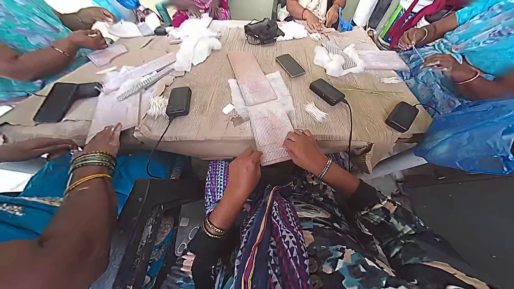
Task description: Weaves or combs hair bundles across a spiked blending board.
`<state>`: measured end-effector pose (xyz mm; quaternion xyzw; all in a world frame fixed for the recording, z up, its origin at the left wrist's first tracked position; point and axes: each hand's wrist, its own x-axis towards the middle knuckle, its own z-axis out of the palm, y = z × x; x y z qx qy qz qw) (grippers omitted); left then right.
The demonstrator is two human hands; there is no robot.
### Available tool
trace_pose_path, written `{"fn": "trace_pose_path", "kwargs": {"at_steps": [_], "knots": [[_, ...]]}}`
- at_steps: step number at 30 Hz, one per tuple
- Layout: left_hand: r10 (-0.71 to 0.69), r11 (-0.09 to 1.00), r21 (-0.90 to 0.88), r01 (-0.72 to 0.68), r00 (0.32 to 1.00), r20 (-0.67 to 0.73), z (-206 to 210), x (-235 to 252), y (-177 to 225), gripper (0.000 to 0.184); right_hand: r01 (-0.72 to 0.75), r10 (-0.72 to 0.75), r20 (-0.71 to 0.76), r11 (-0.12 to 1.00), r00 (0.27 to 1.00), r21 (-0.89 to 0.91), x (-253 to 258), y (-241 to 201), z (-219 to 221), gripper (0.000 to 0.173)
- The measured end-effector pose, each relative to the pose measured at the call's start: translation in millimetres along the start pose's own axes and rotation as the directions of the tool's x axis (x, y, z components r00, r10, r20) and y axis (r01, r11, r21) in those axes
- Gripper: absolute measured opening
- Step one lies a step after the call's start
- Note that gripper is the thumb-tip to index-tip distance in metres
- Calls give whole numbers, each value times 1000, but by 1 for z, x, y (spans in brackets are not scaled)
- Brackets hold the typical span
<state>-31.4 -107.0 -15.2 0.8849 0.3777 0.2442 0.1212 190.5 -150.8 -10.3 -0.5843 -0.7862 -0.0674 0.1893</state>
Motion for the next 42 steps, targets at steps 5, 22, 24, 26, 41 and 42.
{"fn": "trace_pose_path", "kwargs": {"at_steps": [5, 22, 24, 26, 41, 42], "knots": [[12, 999, 41, -11, 1000, -23, 3, 8, -1, 20, 41, -42, -17, 995, 999, -89, 3, 2, -6, 10], [-260, 963, -69, 260, 966, 18, -22, -4, -37, 23, -613, 615, -17, 787, 788, 63, 49, 106, -52, 21], [-271, 959, -78, 274, 962, 39, -22, -4, -35, 23, -494, 496, -1, 865, 868, 88, 49, 81, -50, 14], [-266, 959, -93, 269, 963, 41, -23, -3, -31, 23, -448, 441, 88, 889, 893, 94, 57, 66, -44, 17], [-275, 950, -142, 279, 960, 45, -21, -8, -36, 23, -299, 260, 150, 876, 954, 379, 72, 80, 0, 12], [-278, 948, -149, 282, 959, 47, -21, -8, -37, 23, -314, 310, 97, 798, 946, 515, 62, 85, -2, 11]]}}
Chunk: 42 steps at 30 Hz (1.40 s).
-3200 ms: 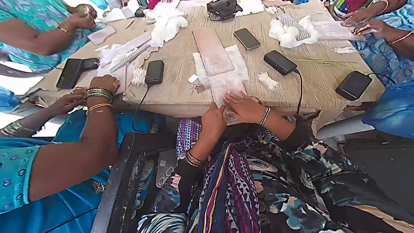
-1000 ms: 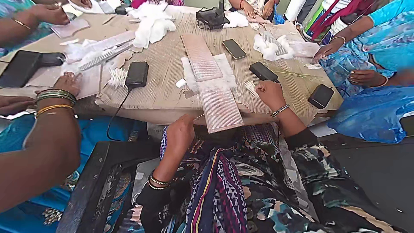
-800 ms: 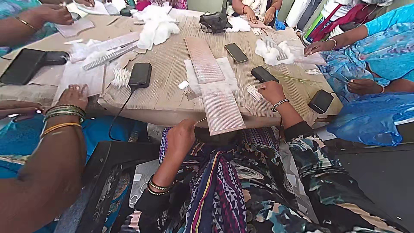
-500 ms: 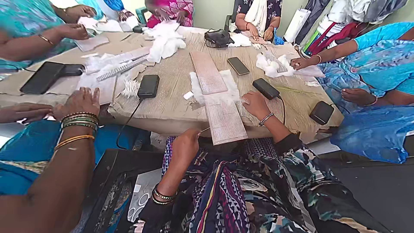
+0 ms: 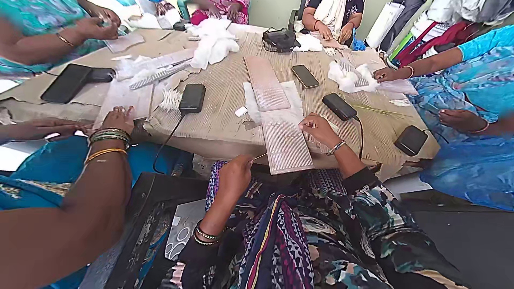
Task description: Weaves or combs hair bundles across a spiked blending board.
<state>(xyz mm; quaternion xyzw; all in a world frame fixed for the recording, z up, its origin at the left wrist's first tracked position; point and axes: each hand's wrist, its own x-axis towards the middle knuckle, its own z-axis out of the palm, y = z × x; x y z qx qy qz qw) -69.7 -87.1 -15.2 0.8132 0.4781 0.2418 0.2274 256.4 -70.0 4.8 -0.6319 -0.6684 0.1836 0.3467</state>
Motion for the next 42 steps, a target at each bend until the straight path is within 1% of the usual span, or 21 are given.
{"fn": "trace_pose_path", "kwargs": {"at_steps": [1, 2, 3, 6, 8, 12, 16, 18, 20, 22, 24, 26, 28, 30, 32, 33, 35, 36, 38, 40, 42], "knots": [[-3, 1000, -8, 3, 1000, 0, 0, 0, -1, 23, -50, 62, -70, 986, 996, 161, -9, 2, -8, 10], [-6, 1000, -14, 6, 1000, 2, 1, 0, -1, 23, -85, 138, -148, 944, 979, 318, -17, 3, -16, 7], [-8, 1000, -16, 8, 1000, 6, 2, 0, -1, 23, -92, 217, -223, 880, 951, 465, -22, 4, -24, 10], [-16, 1000, -22, 17, 999, 47, 3, 1, 4, 24, 9, 405, -370, 664, 836, 748, -22, 9, -46, 19], [-13, 1000, -25, 14, 998, 53, 3, 1, 10, 24, 61, 503, -425, 590, 752, 805, -19, 3, -56, 17], [-8, 1000, -22, 9, 1000, 28, 0, -1, 15, 23, 108, 588, -451, 524, 672, 845, -13, -3, -66, 9], [-44, 999, -26, 45, 998, 35, -4, -2, 14, 23, 108, 604, -448, 513, 659, 852, -18, -7, -70, 8], [-63, 997, -35, 64, 998, 28, -4, -1, 14, 25, 163, 624, -490, 505, 609, 847, -12, 1, -75, 7], [-78, 996, -45, 79, 997, 17, -4, -1, 14, 26, 173, 628, -497, 505, 599, 845, -10, 5, -79, 6], [-77, 995, -55, 77, 997, 5, -1, 1, 12, 26, 141, 621, -482, 516, 618, 845, -11, 1, -77, 6], [-72, 991, -108, 72, 997, 5, 3, 3, 12, 27, 87, 593, -446, 534, 670, 841, -18, -11, -69, 7], [-64, 977, -205, 62, 998, -4, 7, 5, 10, 26, 14, 549, -397, 574, 735, 819, -24, -27, -55, 9], [-87, 931, -358, 76, 996, -14, 9, 8, 9, 24, 28, 500, -424, 621, 755, 783, -7, -25, -37, 8], [-125, 855, -509, 96, 992, -24, 6, 12, 13, 21, 28, 344, -460, 777, 818, 629, 7, -24, -13, 9], [-165, 775, -620, 118, 986, -19, 3, 17, 14, 17, 51, 122, -415, 923, 902, 381, 5, -31, 17, 17], [-179, 741, -660, 122, 984, -19, 3, 21, 13, 15, 83, 21, -364, 960, 931, 267, 1, -35, 32, 16], [-215, 690, -704, 166, 976, 18, 4, 31, 10, 15, 188, -152, -279, 976, 948, 107, -1, -38, 56, 13], [-238, 660, -724, 202, 970, 53, 5, 37, 9, 17, 218, -198, -238, 974, 951, 61, -1, -40, 65, 12], [-252, 631, -734, 250, 961, 111, 8, 49, 9, 21, 245, -244, -147, 969, 959, -8, -2, -43, 76, 11], [-222, 660, -709, 249, 966, 132, 13, 59, 10, 31, 243, -243, -45, 970, 969, -19, -4, -41, 79, 14], [-205, 707, -668, 234, 971, 123, 18, 65, 13, 42, 252, -251, -62, 968, 966, 16, -5, -38, 73, 19]]}}
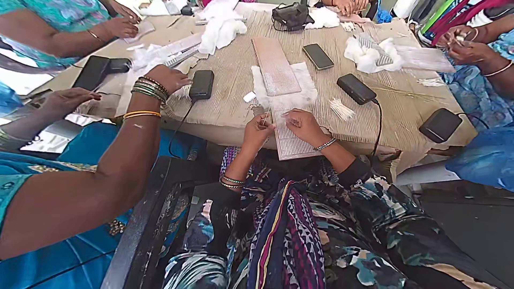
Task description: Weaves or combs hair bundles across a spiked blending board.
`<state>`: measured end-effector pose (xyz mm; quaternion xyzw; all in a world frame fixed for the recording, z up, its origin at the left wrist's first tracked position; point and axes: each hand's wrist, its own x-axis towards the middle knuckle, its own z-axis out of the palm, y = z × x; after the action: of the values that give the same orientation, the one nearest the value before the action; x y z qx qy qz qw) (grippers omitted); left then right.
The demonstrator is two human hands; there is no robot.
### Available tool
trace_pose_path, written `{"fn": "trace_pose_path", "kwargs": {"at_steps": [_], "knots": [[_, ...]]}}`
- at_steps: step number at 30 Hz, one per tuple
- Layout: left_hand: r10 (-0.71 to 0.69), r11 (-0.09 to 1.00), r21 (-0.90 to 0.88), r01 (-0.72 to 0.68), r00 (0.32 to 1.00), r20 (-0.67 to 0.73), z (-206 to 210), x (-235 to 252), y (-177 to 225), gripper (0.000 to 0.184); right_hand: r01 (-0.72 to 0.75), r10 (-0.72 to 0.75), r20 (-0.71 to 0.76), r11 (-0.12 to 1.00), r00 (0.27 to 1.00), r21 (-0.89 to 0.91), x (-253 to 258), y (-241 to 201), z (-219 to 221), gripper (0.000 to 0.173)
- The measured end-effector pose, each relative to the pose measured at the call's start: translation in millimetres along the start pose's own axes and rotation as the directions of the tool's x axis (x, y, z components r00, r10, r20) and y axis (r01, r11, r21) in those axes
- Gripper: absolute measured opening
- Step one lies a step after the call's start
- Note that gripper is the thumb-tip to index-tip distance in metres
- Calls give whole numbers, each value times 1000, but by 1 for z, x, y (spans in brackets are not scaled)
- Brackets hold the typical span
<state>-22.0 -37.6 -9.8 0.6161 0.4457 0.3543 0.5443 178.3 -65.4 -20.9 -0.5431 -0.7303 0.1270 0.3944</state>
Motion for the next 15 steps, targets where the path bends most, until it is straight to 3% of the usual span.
{"fn": "trace_pose_path", "kwargs": {"at_steps": [3, 7, 12, 15], "knots": [[17, 998, 67, -16, 1000, -17, 6, 11, -7, 47, -33, 34, -146, 999, 989, 6, 6, 7, -19, 25], [62, 982, 180, -58, 998, -17, 14, 13, -9, 48, -125, 123, -24, 987, 992, -99, 1, 7, -37, 25], [86, 869, 489, -80, 996, 12, 26, 25, 11, 37, -60, 73, 60, 978, 996, -200, 10, 16, -21, 23], [21, 817, 576, -36, 999, 34, 32, 35, 17, 22, 111, -125, -30, 952, 992, -285, 9, 5, -18, 12]]}}
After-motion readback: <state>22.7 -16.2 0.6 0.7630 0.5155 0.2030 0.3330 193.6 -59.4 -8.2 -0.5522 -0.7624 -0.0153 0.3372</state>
